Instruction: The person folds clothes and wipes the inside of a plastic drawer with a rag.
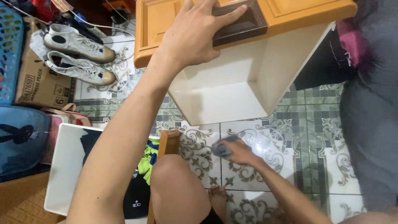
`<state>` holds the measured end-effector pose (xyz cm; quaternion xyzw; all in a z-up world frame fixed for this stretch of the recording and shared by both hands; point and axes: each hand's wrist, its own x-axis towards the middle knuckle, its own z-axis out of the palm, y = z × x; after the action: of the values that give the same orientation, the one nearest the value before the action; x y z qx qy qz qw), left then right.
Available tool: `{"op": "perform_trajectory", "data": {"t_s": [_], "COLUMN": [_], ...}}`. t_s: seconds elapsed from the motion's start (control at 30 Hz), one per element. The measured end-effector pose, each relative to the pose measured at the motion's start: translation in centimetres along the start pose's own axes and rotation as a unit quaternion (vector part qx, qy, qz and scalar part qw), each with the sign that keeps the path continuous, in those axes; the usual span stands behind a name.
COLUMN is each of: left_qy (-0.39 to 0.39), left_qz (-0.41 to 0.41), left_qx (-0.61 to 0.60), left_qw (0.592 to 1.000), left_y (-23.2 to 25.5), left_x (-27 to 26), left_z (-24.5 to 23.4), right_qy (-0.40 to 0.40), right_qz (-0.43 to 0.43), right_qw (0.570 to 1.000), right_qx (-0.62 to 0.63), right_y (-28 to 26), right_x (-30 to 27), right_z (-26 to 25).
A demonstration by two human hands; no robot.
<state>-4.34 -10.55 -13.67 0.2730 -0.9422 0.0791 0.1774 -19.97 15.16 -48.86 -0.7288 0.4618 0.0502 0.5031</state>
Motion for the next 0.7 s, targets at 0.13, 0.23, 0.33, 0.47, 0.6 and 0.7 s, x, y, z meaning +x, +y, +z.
{"op": "perform_trajectory", "data": {"t_s": [0.13, 0.23, 0.33, 0.47, 0.6, 0.7], "left_qy": [-0.014, -0.017, -0.024, -0.032, -0.005, -0.001], "left_qz": [-0.014, -0.011, -0.008, -0.022, -0.022, -0.04], "left_qx": [-0.027, -0.03, -0.036, -0.016, 0.095, 0.148], "left_qw": [0.999, 0.999, 0.999, 0.999, 0.995, 0.988], "left_y": [0.1, -0.4, -0.6, -0.1, 0.4, 0.3], "left_x": [0.2, 0.5, 0.5, 0.7, 1.2, 1.1], "left_z": [-0.3, -0.3, -0.3, -0.4, 0.5, 1.9], "right_qy": [0.214, 0.306, 0.479, 0.46, 0.432, 0.413], "right_qz": [0.003, 0.133, -0.003, 0.058, 0.107, 0.118], "right_qw": [0.962, 0.925, 0.878, 0.866, 0.866, 0.867], "right_qx": [0.169, 0.181, -0.005, -0.185, -0.227, -0.253], "right_y": [2.0, -1.8, 0.0, 6.3, 12.4, 12.0], "right_x": [-2.1, -2.0, 1.6, 8.3, 14.2, 14.6], "right_z": [-3.6, -10.5, -14.2, -14.7, -11.8, -11.2]}}
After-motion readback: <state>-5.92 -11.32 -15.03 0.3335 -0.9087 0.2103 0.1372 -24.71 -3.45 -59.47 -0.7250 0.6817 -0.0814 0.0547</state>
